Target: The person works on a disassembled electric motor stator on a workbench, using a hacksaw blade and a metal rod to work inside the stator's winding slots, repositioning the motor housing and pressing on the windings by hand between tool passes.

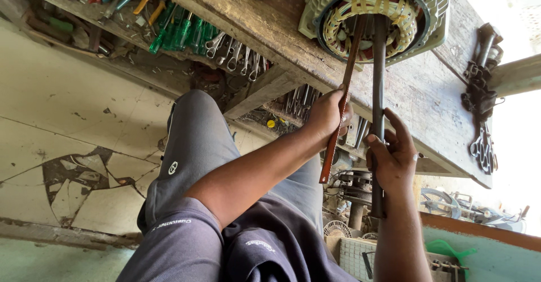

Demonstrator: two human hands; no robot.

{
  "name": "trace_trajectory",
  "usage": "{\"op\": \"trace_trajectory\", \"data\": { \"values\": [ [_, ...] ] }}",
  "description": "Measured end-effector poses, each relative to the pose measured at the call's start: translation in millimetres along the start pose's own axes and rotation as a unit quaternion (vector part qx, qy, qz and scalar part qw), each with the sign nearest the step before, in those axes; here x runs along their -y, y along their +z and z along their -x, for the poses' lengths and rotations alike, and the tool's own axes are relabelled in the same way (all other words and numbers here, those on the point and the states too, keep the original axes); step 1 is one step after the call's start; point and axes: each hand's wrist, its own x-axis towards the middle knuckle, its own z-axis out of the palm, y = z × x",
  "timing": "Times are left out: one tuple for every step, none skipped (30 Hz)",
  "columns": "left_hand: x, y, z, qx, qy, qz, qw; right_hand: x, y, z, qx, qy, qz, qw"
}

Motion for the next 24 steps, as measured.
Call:
{"op": "trace_trajectory", "data": {
  "values": [
    [0.4, -0.6, -0.8, -0.012, -0.009, 0.009, 1.0, -0.6, 0.2, 0.0, 0.0, -0.004, -0.002, 1.0],
    [0.6, -1.3, -1.5, -0.008, -0.003, 0.006, 1.0, -1.3, 0.3, 0.0, 0.001, -0.007, -0.004, 1.0],
    [0.6, -2.1, -1.9, -0.004, 0.002, 0.001, 1.0, -1.9, 0.5, 0.0, 0.002, -0.01, -0.005, 1.0],
    [0.7, -2.6, -2.4, 0.001, 0.006, -0.003, 1.0, -2.7, 0.7, 0.0, 0.003, -0.011, -0.007, 1.0],
    [0.7, -3.3, -2.9, 0.002, 0.005, 0.004, 1.0, -3.4, 1.1, -0.1, 0.003, -0.012, -0.009, 1.0],
    [0.6, -3.8, -3.3, 0.003, 0.003, 0.011, 1.0, -4.1, 1.6, -0.2, 0.002, -0.009, -0.011, 1.0],
    [0.6, -4.5, -3.7, 0.004, 0.001, 0.017, 1.0, -4.9, 2.2, -0.3, 0.0, -0.006, -0.012, 1.0],
    [0.6, -4.9, -3.9, 0.005, 0.002, 0.016, 1.0, -5.5, 2.7, -0.7, -0.001, -0.004, -0.014, 1.0],
    [0.6, -5.5, -4.0, 0.006, 0.003, 0.015, 1.0, -6.2, 3.3, -1.1, 0.001, -0.005, -0.013, 1.0],
    [0.4, -5.9, -4.0, 0.007, 0.005, 0.014, 1.0, -6.7, 3.8, -1.5, 0.001, -0.007, -0.012, 1.0],
    [0.0, -6.4, -3.9, 0.007, 0.007, 0.001, 1.0, -7.1, 4.3, -1.9, 0.003, -0.008, -0.011, 1.0],
    [-0.3, -7.0, -3.4, 0.007, 0.009, -0.01, 1.0, -7.4, 4.6, -2.0, 0.003, -0.006, -0.007, 1.0],
    [-1.0, -7.7, -2.8, 0.007, 0.011, -0.023, 1.0, -7.6, 4.8, -2.2, 0.002, -0.006, -0.003, 1.0],
    [-1.6, -8.2, -2.1, 0.006, 0.01, -0.029, 1.0, -7.7, 4.9, -2.2, 0.001, -0.005, 0.0, 1.0],
    [-2.6, -8.5, -1.3, 0.005, 0.01, -0.034, 0.999, -7.7, 4.9, -2.2, -0.001, -0.005, 0.005, 1.0],
    [-3.6, -8.9, -0.5, 0.004, 0.008, -0.039, 0.999, -7.8, 4.9, -2.2, -0.004, -0.004, 0.01, 1.0],
    [-4.4, -9.0, 0.6, 0.003, 0.007, -0.042, 0.999, -7.7, 4.8, -2.1, -0.006, -0.003, 0.015, 1.0],
    [-5.4, -8.9, 1.4, 0.003, 0.008, -0.044, 0.999, -7.7, 4.6, -2.2, -0.004, -0.005, 0.014, 1.0],
    [-6.3, -8.6, 2.1, 0.002, 0.009, -0.048, 0.999, -7.7, 4.3, -2.3, -0.002, -0.008, 0.012, 1.0],
    [-7.1, -8.0, 2.7, 0.0, 0.008, -0.043, 0.999, -7.6, 4.2, -2.6, -0.001, -0.012, 0.011, 1.0],
    [-7.6, -7.2, 3.3, -0.001, 0.007, -0.038, 0.999, -7.7, 4.1, -2.9, -0.001, -0.011, 0.011, 1.0],
    [-8.0, -6.5, 3.8, -0.002, 0.004, -0.033, 0.999, -7.6, 4.0, -3.3, -0.001, -0.009, 0.012, 1.0],
    [-8.3, -6.1, 4.2, -0.003, 0.005, -0.035, 0.999, -7.8, 4.2, -3.7, -0.003, -0.008, 0.012, 1.0],
    [-8.4, -5.5, 4.5, -0.005, 0.007, -0.037, 0.999, -7.7, 4.2, -4.1, -0.003, -0.01, 0.021, 1.0]
  ]
}}
